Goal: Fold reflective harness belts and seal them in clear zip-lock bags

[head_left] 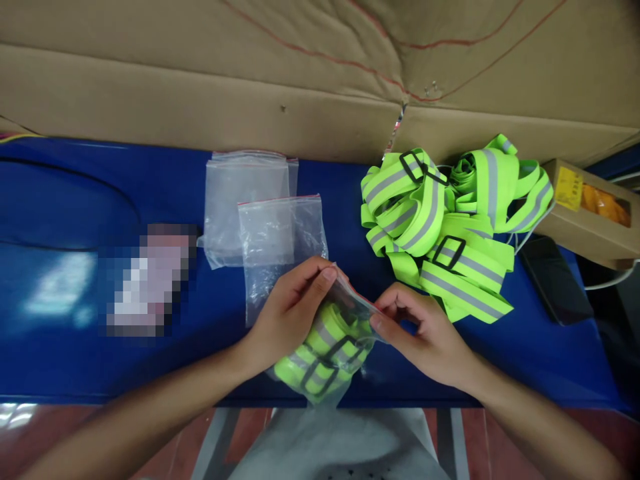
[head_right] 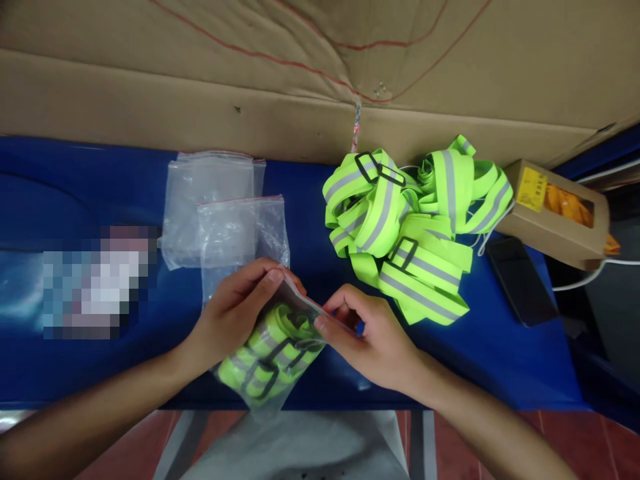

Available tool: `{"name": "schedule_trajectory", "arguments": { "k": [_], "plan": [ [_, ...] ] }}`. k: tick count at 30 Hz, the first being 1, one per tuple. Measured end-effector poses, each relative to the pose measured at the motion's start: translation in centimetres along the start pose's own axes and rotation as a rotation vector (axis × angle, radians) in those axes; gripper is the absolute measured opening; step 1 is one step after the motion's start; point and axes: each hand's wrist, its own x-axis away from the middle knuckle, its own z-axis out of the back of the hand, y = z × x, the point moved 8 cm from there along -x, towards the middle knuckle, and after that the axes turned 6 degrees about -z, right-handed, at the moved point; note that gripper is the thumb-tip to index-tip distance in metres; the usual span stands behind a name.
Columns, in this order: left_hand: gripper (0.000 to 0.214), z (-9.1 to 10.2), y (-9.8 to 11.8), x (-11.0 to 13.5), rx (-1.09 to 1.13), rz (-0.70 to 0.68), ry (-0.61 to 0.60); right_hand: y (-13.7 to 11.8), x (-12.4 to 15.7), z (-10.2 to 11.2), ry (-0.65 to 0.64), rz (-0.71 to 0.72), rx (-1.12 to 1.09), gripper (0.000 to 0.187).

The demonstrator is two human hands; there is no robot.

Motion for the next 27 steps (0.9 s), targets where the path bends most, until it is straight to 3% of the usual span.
{"name": "schedule_trajectory", "arguments": {
  "k": [4,10,21,27],
  "plan": [
    [0.031,-0.1,0.4,0.4,-0.011,-0.043,-0.012,-0.6,0.0,0.0,0.020,0.087,0.059,0.012],
    [0.018,-1.5,0.1,1.0,0.108,-0.038,-0.151,-1.9,0.2,0.0,0.079,0.221,0.143,0.007],
    [0.012,-1.5,0.1,1.0,0.013,-0.031,-0.144,-1.7,0.2,-0.3,0.034,0.153,0.111,0.010],
    [0.014,-1.4,1.2,1.0,-0.119,-0.158,-0.188,-0.6,-0.2,-0.1,0.034,0.071,0.030,0.014]
  ]
}}
